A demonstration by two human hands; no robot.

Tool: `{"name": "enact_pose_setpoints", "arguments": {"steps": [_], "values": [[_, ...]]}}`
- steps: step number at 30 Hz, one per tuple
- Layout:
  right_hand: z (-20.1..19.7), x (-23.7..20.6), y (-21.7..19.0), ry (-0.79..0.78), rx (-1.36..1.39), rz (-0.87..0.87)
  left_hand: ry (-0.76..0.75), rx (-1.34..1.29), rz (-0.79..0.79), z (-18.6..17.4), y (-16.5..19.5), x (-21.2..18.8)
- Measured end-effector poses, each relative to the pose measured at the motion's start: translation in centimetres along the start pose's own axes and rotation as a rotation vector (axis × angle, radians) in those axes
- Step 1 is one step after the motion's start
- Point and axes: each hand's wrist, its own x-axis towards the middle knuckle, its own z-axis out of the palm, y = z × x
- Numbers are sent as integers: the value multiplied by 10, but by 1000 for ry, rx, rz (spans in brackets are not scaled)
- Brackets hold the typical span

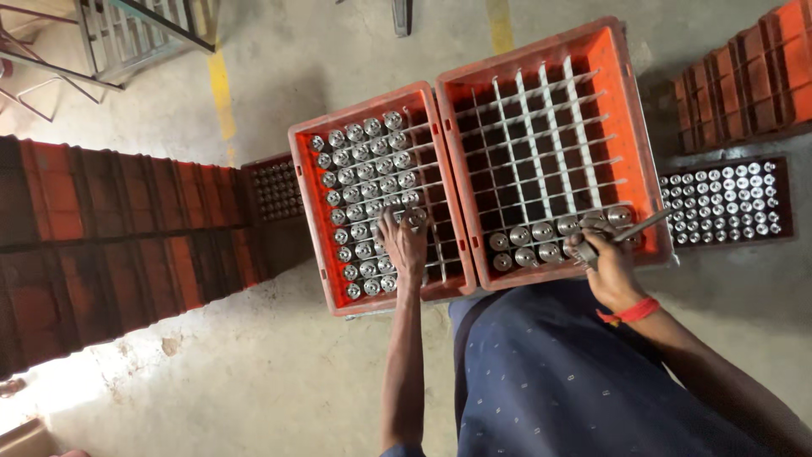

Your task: The person transfers small metallic cylindrical parts from a red crate on the left to a red crate on the right, placing them into a white grid insert. The person uses both hands to pick and place the parts one by one.

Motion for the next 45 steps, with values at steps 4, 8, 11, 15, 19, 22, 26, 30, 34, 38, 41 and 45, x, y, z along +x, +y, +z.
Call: {"name": "enact_pose_setpoints", "arguments": {"steps": [4, 8, 11, 15, 19, 22, 26, 30, 34, 38, 41, 45], "values": [[14, -13, 4, -31, -87, -30, 142, -192, 40, -45, -13, -9], [28, -25, 0, -3, -81, 55, 150, -1096, -178, -69, -13, -18], [51, -27, 0, 8, -66, 78, 35, -1719, -582, -31, 24, -18], [86, -29, -5, -62, -199, 81, -299, -1146, -450, 0, 80, -57], [110, -27, -20, -171, -158, -28, -433, -804, -181, -3, 139, -103], [111, -33, -33, -225, -220, -21, -572, -809, -173, -6, 165, -112], [89, -43, -48, -536, -387, -191, -763, -608, -130, 1, 180, -112], [69, -31, -42, -438, -265, 49, -800, -765, -111, 7, 184, -115], [48, 12, -45, -182, -112, 71, -850, -632, -116, 4, 176, -104], [21, 47, -63, -38, 16, -14, -467, -264, -8, -2, 156, -83], [4, 43, -56, -31, 60, -35, -133, -25, 293, 2, 140, -74], [-6, 30, -30, -18, 37, 21, -196, -170, 330, 16, 115, -70]]}}
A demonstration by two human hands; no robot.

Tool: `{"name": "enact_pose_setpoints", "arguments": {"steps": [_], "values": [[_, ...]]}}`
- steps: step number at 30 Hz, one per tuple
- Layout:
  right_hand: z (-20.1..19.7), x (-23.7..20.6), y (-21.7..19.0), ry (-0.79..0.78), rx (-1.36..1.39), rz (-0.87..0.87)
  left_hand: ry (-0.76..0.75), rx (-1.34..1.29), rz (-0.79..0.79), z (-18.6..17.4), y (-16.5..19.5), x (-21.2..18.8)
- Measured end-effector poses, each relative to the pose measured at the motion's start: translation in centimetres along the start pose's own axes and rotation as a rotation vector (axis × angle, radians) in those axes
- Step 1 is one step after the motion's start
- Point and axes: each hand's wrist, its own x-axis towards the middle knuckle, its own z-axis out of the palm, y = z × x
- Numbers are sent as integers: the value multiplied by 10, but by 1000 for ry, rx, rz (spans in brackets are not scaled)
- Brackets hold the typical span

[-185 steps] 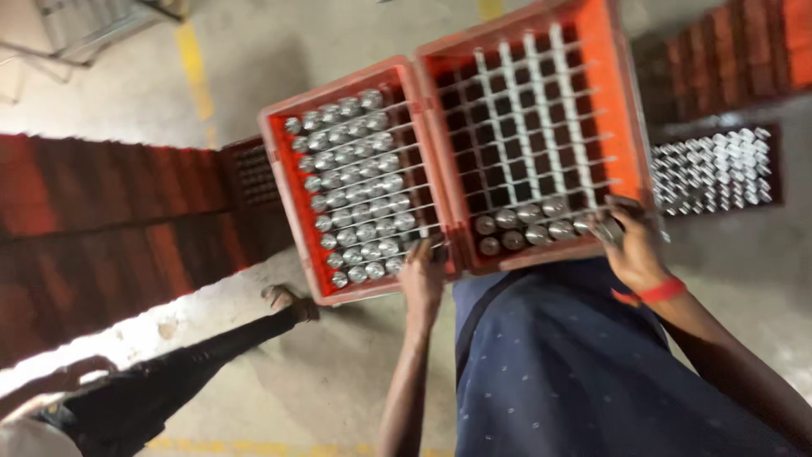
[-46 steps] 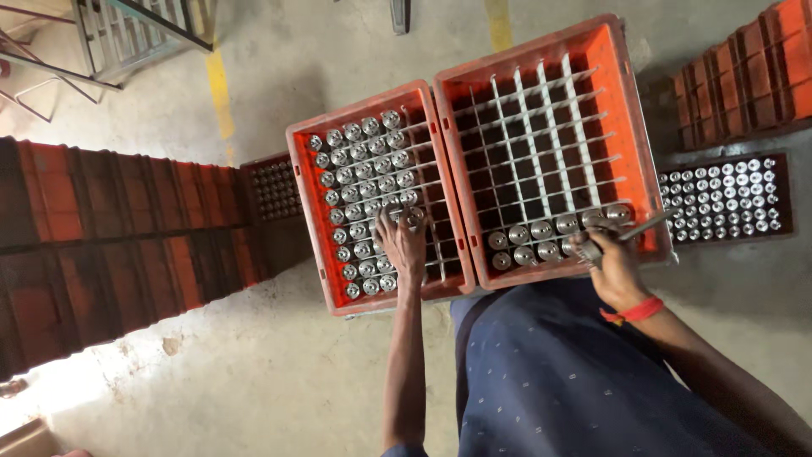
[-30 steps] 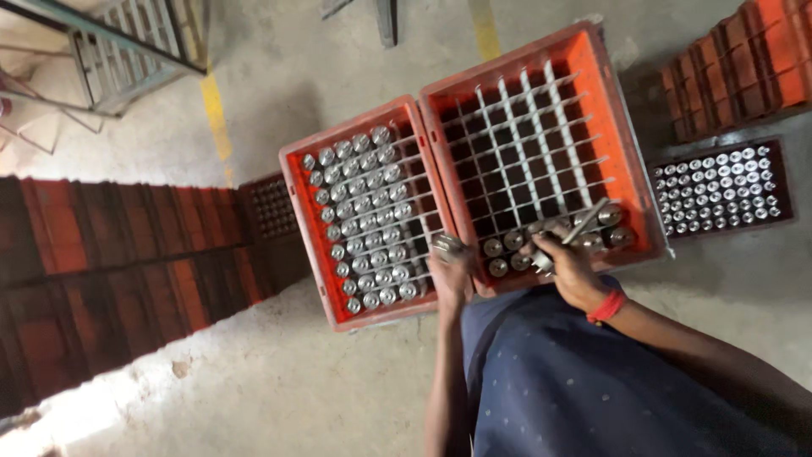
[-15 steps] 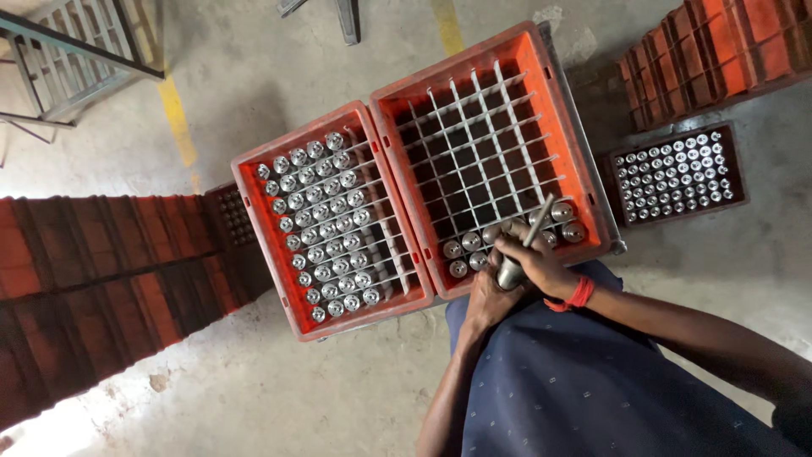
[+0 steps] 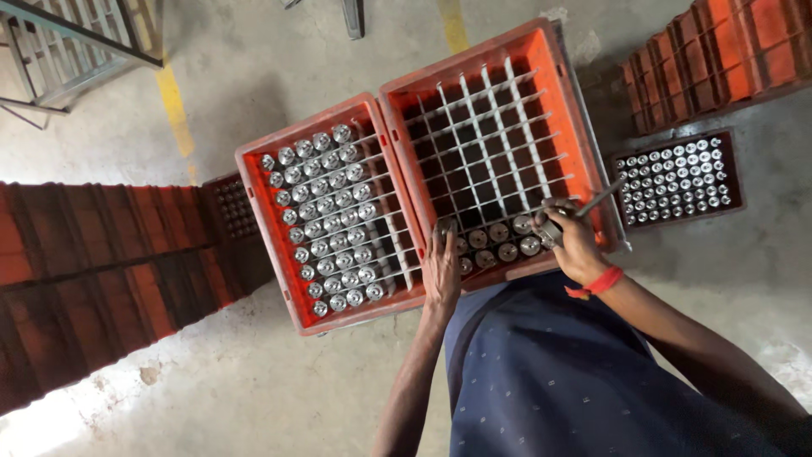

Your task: The person transfers small metallic cylindrical parts from a red crate on the left to a red crate on the right, placing them into a white grid insert. The person uses both hands to pick and place the parts one by one.

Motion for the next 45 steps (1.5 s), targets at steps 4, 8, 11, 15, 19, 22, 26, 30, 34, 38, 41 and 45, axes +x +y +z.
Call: {"name": "enact_pose_setpoints", "arguments": {"steps": [4, 8, 11, 15, 19, 22, 26, 30, 34, 38, 41, 45], "values": [[-15, -20, 19, 83, 1, 30, -33, -207, -138, -6, -40, -14], [-19, -30, 29, 38, -13, -27, 247, 120, -327, -30, -109, 12], [-10, -30, 38, 40, -38, -12, 364, 224, -344, -32, -137, 42], [6, -26, 50, 55, -87, -2, 204, 216, -349, -40, -142, 62], [8, -40, 45, 34, -90, 4, 350, 58, -172, -86, -136, 45], [11, -54, 37, 15, -88, 7, 469, -506, -133, -113, -124, 22], [42, -58, 35, -19, -152, 39, 272, -1116, -578, -70, -68, 20], [87, -53, 28, -108, -174, -10, 17, -1131, -358, -34, -5, -3], [113, -57, 10, -169, -180, -33, -123, -782, -407, -15, 47, -22], [114, -63, 2, -275, -285, -77, -287, -626, -458, -5, 65, -26], [95, -64, 0, -481, -466, -145, -369, -645, -447, 5, 68, -26], [71, -44, 4, -447, -364, 20, -451, -759, -443, 12, 71, -26]]}}
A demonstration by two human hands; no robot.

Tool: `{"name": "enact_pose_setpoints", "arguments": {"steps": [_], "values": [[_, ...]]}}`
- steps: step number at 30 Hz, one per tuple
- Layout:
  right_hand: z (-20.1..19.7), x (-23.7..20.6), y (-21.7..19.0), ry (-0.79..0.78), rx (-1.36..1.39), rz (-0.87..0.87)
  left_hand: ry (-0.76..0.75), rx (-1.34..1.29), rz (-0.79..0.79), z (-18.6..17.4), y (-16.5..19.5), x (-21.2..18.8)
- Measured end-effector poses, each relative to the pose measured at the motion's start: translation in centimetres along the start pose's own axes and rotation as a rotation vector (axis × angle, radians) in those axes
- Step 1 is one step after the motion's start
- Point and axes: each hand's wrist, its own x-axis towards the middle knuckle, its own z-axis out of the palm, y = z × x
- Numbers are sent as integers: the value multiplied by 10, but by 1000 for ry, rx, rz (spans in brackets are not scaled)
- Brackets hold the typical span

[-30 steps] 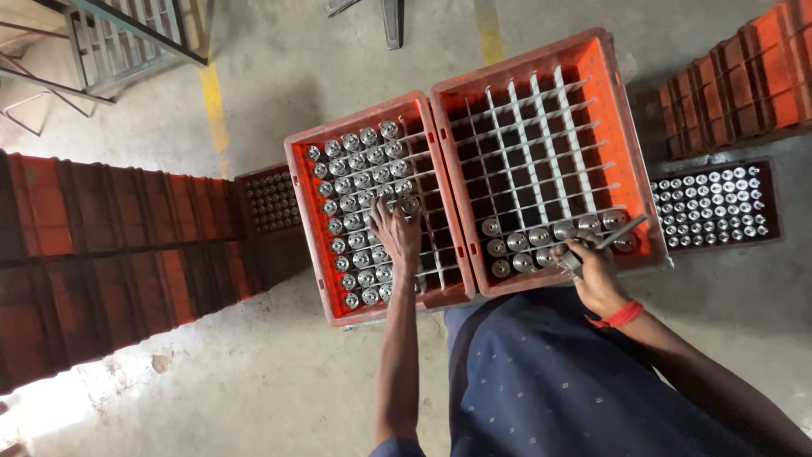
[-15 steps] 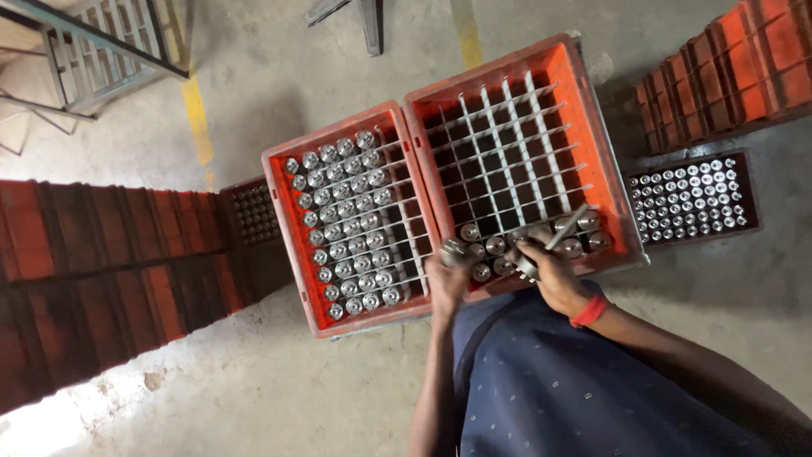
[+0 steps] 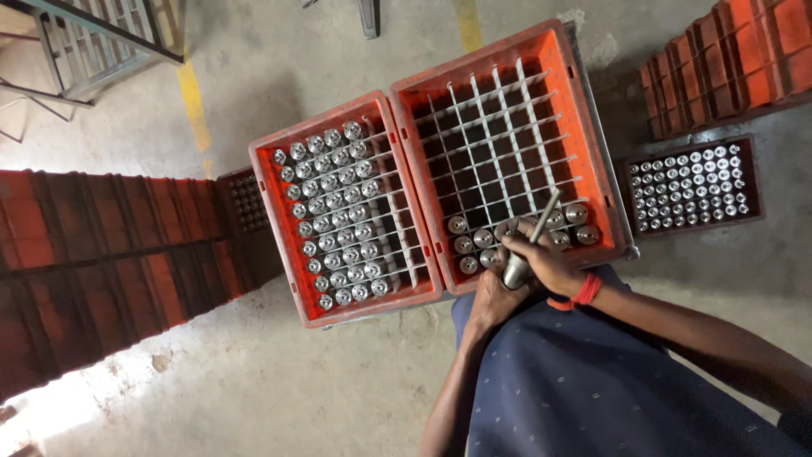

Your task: The person transfers small metallic cylindrical parts from a red crate on the left to a red crate on the right, placing them into a white grid insert. The person uses both hands to pick and place the parts one by one.

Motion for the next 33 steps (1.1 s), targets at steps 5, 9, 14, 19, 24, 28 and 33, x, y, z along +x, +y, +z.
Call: {"name": "enact_pose_setpoints", "arguments": {"steps": [5, 9, 14, 19, 24, 28, 33], "values": [[-45, 32, 4, 372, 234, 66, 37, 223, -94, -17, 0, 7], [-80, 36, 2, 409, 354, -56, 499, 618, 333, -33, -7, 30], [-83, 15, 16, 449, 410, -18, 404, 719, 585, -46, -28, 40], [-78, -9, 28, 502, 377, 14, 554, 585, 418, -110, -41, 41], [-70, -14, 39, 488, 386, -19, 941, 832, 274, -208, -43, 92], [-55, -11, 50, 488, 340, 21, 939, 884, 297, -222, -39, 118], [-48, -18, 53, 466, 274, 21, 823, 900, 257, -232, -32, 107]]}}
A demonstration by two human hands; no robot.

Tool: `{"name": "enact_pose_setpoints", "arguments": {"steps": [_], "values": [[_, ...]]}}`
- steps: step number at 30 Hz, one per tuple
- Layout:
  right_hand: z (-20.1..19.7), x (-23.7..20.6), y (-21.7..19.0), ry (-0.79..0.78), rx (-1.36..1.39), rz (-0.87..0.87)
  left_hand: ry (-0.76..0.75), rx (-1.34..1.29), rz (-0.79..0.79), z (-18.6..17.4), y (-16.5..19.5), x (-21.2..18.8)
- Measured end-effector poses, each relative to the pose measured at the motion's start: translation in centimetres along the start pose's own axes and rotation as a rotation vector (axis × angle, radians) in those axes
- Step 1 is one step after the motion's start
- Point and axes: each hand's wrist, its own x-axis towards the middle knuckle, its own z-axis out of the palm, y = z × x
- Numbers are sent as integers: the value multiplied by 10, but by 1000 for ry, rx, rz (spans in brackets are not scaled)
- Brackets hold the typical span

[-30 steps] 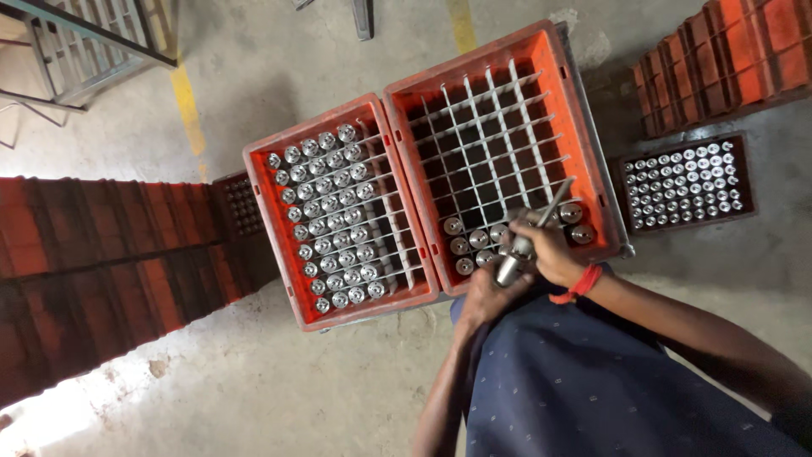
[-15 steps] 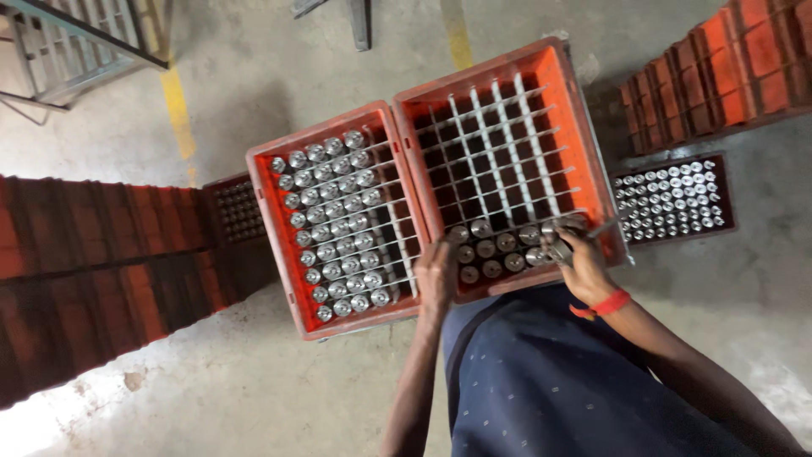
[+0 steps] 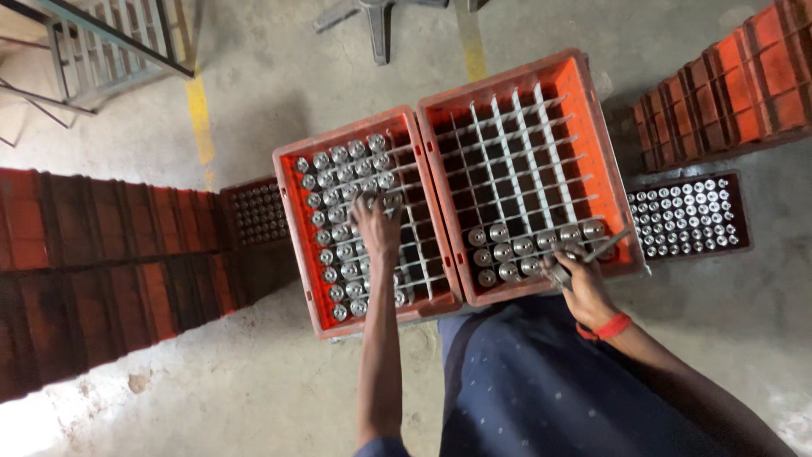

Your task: The person transfers small metallic cylindrical parts from a red crate on the left to a red crate on the right, placing them into a white grid insert. The person uses both hands to pick and place the parts one by one.

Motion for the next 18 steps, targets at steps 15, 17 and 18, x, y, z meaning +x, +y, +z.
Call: {"name": "enact_pose_setpoints", "arguments": {"steps": [15, 17, 18], "values": [[73, -16, -27, -105, -122, -88, -522, -1193, -415, -3, 144, -148], [86, -15, -34, -155, -146, -219, -427, -938, -162, -10, 160, -165], [89, -15, -38, -150, -121, -190, -376, -808, -39, -13, 167, -170]]}}
